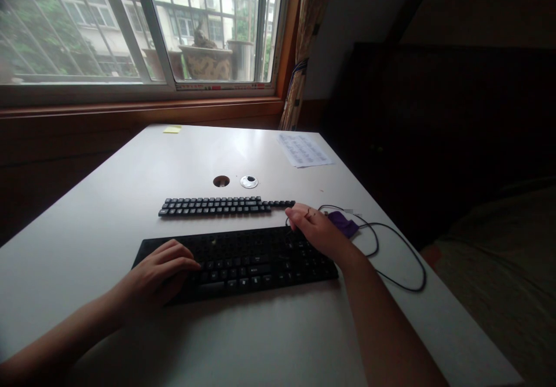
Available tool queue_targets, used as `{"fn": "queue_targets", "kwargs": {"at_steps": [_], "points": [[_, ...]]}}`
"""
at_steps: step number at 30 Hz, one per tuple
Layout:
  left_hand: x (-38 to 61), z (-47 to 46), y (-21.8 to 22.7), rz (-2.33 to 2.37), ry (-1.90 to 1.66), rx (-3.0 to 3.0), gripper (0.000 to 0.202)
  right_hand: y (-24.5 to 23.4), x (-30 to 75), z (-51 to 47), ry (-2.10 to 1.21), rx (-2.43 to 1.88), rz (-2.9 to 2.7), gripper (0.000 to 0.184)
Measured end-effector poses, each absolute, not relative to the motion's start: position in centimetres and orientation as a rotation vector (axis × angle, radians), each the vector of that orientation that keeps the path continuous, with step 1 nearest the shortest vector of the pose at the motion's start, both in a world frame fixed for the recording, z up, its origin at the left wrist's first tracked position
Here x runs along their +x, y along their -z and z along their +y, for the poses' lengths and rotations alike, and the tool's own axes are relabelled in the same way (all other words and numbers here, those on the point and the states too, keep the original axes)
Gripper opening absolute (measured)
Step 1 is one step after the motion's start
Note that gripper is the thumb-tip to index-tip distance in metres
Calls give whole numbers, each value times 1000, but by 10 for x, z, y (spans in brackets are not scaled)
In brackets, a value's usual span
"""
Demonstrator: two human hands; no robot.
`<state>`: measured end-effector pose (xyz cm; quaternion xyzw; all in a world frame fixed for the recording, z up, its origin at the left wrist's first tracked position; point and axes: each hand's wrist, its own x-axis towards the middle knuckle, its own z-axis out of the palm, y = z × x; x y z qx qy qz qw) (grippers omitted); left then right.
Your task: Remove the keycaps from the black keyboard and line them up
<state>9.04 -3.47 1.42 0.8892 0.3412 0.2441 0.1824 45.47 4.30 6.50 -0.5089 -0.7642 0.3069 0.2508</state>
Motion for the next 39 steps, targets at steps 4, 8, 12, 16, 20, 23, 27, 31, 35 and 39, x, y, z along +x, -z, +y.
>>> {"fn": "queue_targets", "kwargs": {"at_steps": [4, 8, 12, 16, 20, 23, 27, 31, 35, 39], "points": [[91, -35, -14, 961, -688, 2513, 28, -62, 458, 43, -903, -1352, -2051, 45], [90, -35, -15, 958, -689, 2510, 28, -59, 464, 44, -945, -1405, -1973, 48], [90, -35, -15, 966, -680, 2501, 28, -54, 470, 46, -1039, -1475, -1903, 50], [90, -35, -15, 965, -685, 2503, 30, -53, 470, 45, -1087, -1497, -1940, 46], [91, -35, -16, 962, -684, 2504, 30, -56, 468, 42, -1063, -1494, -1980, 42], [91, -35, -16, 956, -687, 2506, 30, -60, 469, 41, -908, -1519, -2087, 40], [90, -34, -14, 955, -688, 2509, 29, -68, 472, 39, -646, -1455, -2161, 39], [89, -33, -12, 944, -688, 2509, 30, -72, 476, 37, -582, -1428, -2088, 45], [90, -33, -13, 946, -694, 2507, 29, -71, 477, 35, -596, -1467, -1948, 50], [90, -33, -13, 947, -691, 2506, 29, -69, 475, 34, -604, -1503, -1907, 51]]}}
